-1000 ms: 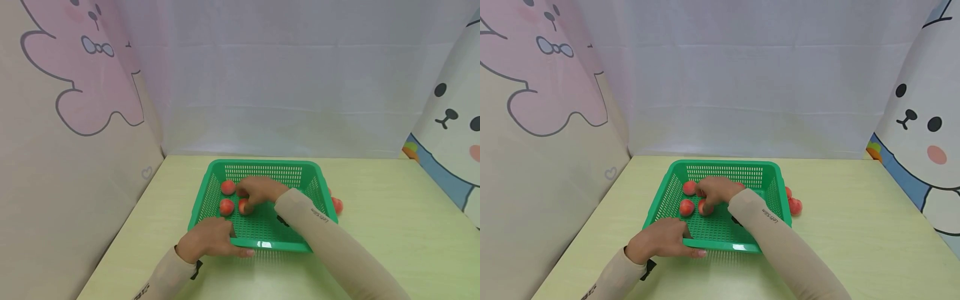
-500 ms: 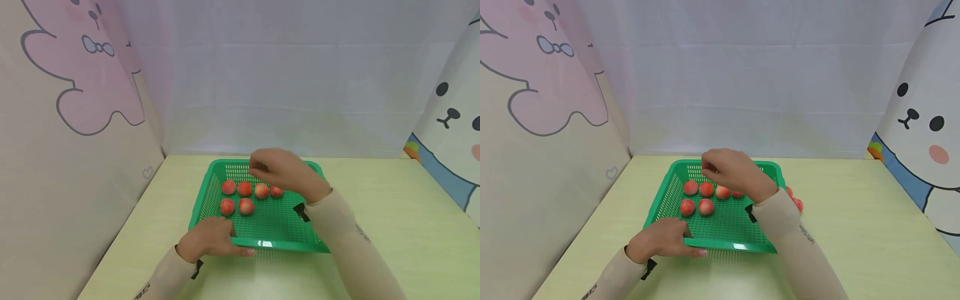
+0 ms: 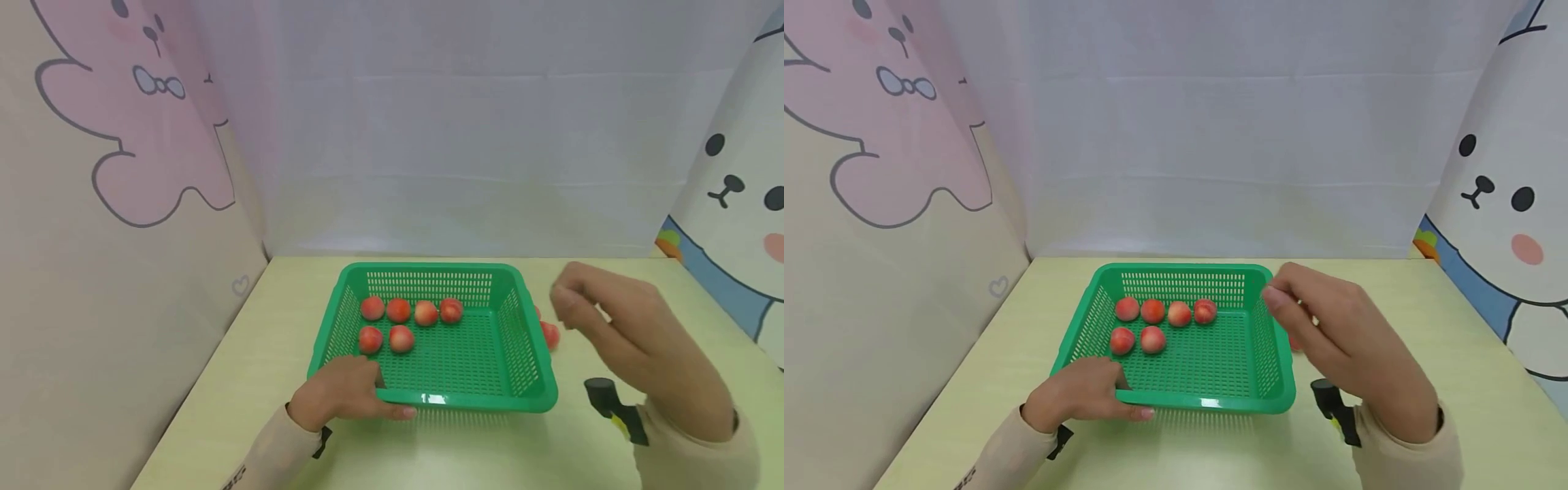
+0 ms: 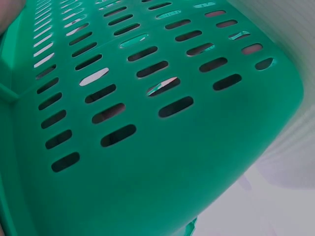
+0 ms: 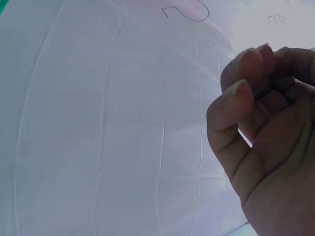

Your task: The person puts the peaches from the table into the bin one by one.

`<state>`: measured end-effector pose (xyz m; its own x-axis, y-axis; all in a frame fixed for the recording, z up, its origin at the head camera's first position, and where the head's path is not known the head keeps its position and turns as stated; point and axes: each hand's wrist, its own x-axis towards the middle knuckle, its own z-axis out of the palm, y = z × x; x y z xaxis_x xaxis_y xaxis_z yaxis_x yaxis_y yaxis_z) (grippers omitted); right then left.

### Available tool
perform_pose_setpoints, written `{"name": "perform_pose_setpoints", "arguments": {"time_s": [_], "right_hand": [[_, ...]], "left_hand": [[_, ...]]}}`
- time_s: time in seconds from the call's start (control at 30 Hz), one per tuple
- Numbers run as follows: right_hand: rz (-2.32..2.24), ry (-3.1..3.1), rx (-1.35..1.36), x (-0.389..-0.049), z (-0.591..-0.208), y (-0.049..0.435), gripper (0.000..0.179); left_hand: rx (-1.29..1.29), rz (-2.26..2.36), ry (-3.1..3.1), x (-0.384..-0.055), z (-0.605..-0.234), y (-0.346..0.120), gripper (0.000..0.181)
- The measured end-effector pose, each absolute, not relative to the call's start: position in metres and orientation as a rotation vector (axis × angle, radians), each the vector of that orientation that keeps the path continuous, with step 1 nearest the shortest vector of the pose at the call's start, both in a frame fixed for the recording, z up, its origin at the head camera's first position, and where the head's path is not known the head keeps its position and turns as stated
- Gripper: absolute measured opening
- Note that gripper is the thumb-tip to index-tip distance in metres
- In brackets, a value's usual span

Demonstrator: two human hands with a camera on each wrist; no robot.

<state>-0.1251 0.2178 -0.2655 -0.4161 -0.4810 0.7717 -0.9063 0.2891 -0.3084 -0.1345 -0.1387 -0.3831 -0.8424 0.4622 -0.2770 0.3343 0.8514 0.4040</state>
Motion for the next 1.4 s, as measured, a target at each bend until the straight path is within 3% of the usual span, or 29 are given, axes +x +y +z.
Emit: {"name": "perform_pose_setpoints", "arguments": {"time_s": [0.27, 0.4, 0.47, 0.63, 0.7, 0.9, 0.97, 1.0, 1.07, 1.13, 1.4], "right_hand": [[1.011, -1.918, 1.101, -0.123, -0.273, 0.255, 0.032], [0.895, -1.95, 0.997, -0.13, -0.273, 0.265, 0.042], [0.854, -2.0, 0.918, -0.13, -0.272, 0.268, 0.034], [0.757, -2.085, 0.798, -0.137, -0.277, 0.279, 0.052], [0.745, -2.095, 0.791, -0.143, -0.282, 0.284, 0.068], [0.791, -2.167, 0.695, -0.163, -0.301, 0.294, 0.03], [0.796, -2.229, 0.681, -0.172, -0.308, 0.297, 0.006], [0.776, -2.284, 0.671, -0.175, -0.311, 0.298, 0.011], [0.748, -2.402, 0.683, -0.182, -0.317, 0.301, 0.042], [0.744, -2.534, 0.695, -0.187, -0.321, 0.303, 0.063], [0.733, -2.809, 0.66, -0.194, -0.33, 0.3, 0.057]], "left_hand": [[0.582, 0.47, 2.649, -0.134, -0.381, -0.138, 0.068], [0.591, 0.463, 2.654, -0.134, -0.381, -0.139, 0.069], [0.597, 0.46, 2.655, -0.134, -0.381, -0.138, 0.069], [0.594, 0.461, 2.652, -0.135, -0.382, -0.138, 0.068], [0.592, 0.474, 2.649, -0.134, -0.382, -0.138, 0.068], [0.614, 0.5, 2.653, -0.134, -0.381, -0.14, 0.068], [0.622, 0.497, 2.657, -0.134, -0.38, -0.14, 0.068], [0.627, 0.498, 2.656, -0.134, -0.38, -0.14, 0.068], [0.627, 0.504, 2.652, -0.135, -0.38, -0.14, 0.068], [0.623, 0.514, 2.646, -0.135, -0.38, -0.141, 0.066], [0.628, 0.525, 2.64, -0.134, -0.381, -0.142, 0.061]]}}
